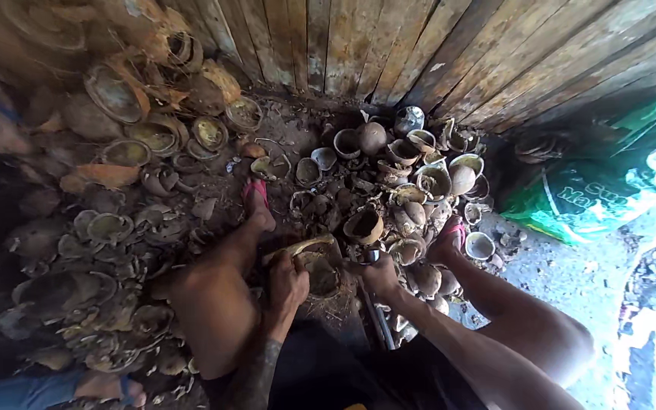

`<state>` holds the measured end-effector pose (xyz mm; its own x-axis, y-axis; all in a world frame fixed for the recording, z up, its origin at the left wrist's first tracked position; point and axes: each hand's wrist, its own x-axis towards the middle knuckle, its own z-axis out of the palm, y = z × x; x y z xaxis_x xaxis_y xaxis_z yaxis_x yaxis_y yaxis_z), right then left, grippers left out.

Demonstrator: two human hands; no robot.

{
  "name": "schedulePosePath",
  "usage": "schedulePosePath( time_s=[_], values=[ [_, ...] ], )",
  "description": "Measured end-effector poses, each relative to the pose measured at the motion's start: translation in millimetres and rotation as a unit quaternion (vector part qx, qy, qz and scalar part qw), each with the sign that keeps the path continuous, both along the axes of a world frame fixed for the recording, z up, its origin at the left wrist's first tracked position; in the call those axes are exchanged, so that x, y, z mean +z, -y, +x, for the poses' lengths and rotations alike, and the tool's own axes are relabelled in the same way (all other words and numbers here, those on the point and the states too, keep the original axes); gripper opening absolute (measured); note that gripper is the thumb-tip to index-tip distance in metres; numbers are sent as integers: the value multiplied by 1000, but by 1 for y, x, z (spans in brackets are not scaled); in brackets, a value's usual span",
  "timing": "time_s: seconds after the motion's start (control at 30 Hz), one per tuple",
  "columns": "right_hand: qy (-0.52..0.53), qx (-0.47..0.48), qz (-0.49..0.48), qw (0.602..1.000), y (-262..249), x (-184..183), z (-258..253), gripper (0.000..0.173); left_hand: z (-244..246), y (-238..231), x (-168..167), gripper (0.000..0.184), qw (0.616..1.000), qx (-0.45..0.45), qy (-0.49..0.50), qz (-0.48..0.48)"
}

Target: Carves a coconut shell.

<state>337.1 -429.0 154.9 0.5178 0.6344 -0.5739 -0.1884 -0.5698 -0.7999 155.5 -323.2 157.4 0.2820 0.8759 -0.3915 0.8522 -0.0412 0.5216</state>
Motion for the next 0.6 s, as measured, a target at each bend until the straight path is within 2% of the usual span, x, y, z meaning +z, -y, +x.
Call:
schedulePosePath(
  time_s=[0.07, 0.13, 0.2, 0.3, 0.33, 0.4, 0.43, 0.5, 0.6],
  values=[
    [-4, 14, 55, 998, 14, -35, 10, 32, -4, 2, -2, 38, 1000, -3, 2, -9],
    [3, -13, 98, 995, 26, -47, 4, 31, -5, 0, -3, 37, 1000, -11, 11, 7],
    [24, -70, 115, 991, 38, -29, -27, 26, -7, -1, -1, 39, 999, -7, 1, 48],
    [9, -182, 92, 979, 48, 8, -76, 22, -8, 10, -3, 43, 984, 31, 27, 171],
    [0, -217, 88, 972, 45, 14, -86, 23, -12, 13, -5, 46, 981, 8, 58, 184],
    [5, -250, 81, 965, 39, 17, -94, 23, -16, 20, -18, 64, 977, -71, 107, 169],
    [17, -249, 76, 965, 36, 12, -90, 23, -13, 22, -27, 69, 975, -89, 125, 162],
    [24, -224, 68, 972, 31, -9, -71, 25, -6, 19, -38, 65, 970, -85, 150, 173],
    [33, -114, 156, 980, 38, -66, -30, 29, -8, 20, -45, 54, 965, -92, 166, 179]
  ],
)
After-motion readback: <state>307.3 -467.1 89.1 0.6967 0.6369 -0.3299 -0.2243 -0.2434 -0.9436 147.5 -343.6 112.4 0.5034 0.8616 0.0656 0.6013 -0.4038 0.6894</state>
